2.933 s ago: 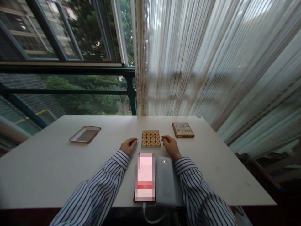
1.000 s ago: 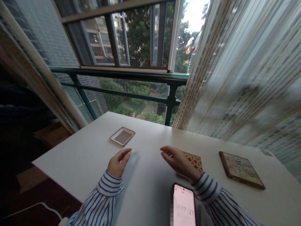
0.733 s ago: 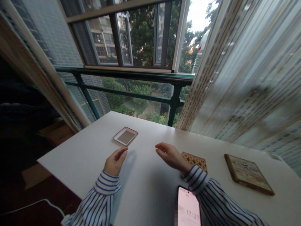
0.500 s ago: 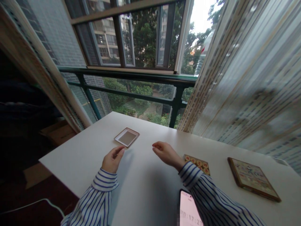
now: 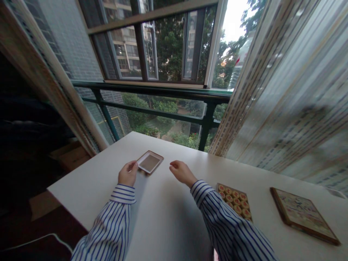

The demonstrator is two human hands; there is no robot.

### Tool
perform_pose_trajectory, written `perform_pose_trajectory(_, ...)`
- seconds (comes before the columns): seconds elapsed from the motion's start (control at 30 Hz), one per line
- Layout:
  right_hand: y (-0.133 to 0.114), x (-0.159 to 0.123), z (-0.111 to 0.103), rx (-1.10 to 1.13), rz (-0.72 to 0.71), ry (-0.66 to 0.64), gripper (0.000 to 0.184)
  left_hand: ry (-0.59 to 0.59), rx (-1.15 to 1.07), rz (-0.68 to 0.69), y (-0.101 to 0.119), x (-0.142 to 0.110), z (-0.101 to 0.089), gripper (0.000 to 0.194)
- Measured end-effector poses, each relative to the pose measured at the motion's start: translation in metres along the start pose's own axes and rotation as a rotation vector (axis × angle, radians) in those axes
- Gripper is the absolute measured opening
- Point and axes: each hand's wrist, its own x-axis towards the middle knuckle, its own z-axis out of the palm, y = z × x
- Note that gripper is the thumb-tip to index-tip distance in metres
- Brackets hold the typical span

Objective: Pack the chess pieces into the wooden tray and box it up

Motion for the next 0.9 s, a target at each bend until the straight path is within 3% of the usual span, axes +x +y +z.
perform_pose_trajectory(0.43, 0.018, 0.040, 0.030, -0.023, 0.089, 0.010, 0.032, 0.061, 0.224, 0.074, -0.030, 0.025, -0.001, 0.027)
perform_pose_trajectory(0.67, 0.018, 0.056, 0.038, -0.084, 0.088, -0.006, 0.033, 0.027, 0.340, 0.175, -0.041, 0.027, 0.001, 0.029)
perform_pose_trajectory(0.9, 0.011, 0.065, 0.040, -0.152, 0.094, -0.014, 0.032, -0.021, 0.413, 0.182, -0.048, 0.025, 0.003, 0.034)
